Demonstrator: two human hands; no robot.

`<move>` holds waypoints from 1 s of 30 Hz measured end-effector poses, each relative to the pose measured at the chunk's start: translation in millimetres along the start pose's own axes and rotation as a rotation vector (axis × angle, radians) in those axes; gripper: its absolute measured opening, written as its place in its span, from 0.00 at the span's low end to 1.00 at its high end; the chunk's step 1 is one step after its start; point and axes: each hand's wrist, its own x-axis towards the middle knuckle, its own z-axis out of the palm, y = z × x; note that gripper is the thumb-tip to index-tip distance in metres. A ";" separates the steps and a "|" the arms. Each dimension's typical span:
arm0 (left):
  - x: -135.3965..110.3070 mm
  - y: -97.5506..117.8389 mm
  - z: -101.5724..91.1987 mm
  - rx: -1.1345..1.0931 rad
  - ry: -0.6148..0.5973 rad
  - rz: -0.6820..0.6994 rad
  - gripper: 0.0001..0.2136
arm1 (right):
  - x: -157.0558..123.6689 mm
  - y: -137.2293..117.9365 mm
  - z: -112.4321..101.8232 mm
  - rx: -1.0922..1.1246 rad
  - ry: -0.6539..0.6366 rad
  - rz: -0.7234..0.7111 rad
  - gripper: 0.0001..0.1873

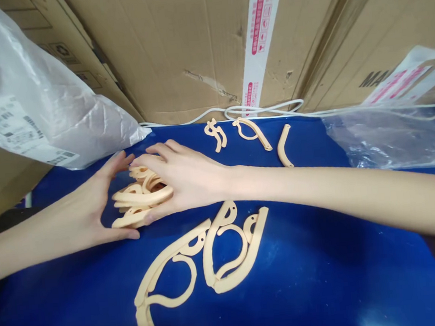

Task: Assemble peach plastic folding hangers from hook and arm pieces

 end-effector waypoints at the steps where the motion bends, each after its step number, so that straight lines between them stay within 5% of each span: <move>1: 3.4 -1.4 -0.8 0.005 -0.016 0.008 0.66 | 0.3 -1.1 -0.3 -0.014 -0.012 0.021 0.51; 4: 13.1 -1.0 -4.8 0.009 -0.074 0.022 0.67 | 1.7 -6.0 -3.3 -0.003 -0.105 0.102 0.59; 7: 23.2 1.4 -11.1 0.000 -0.105 0.031 0.62 | 2.9 -8.6 -4.2 0.041 -0.143 0.147 0.44; 13: 41.6 8.5 -32.8 0.046 -0.140 0.043 0.43 | 0.9 3.5 0.3 0.145 -0.068 0.153 0.39; 20: 62.0 9.1 -58.7 -0.011 -0.202 0.085 0.34 | 2.5 17.5 -11.1 0.260 0.024 0.085 0.37; 30: 48.7 14.0 -42.3 0.221 -0.153 0.073 0.35 | 0.5 16.0 -4.0 0.173 -0.048 0.080 0.34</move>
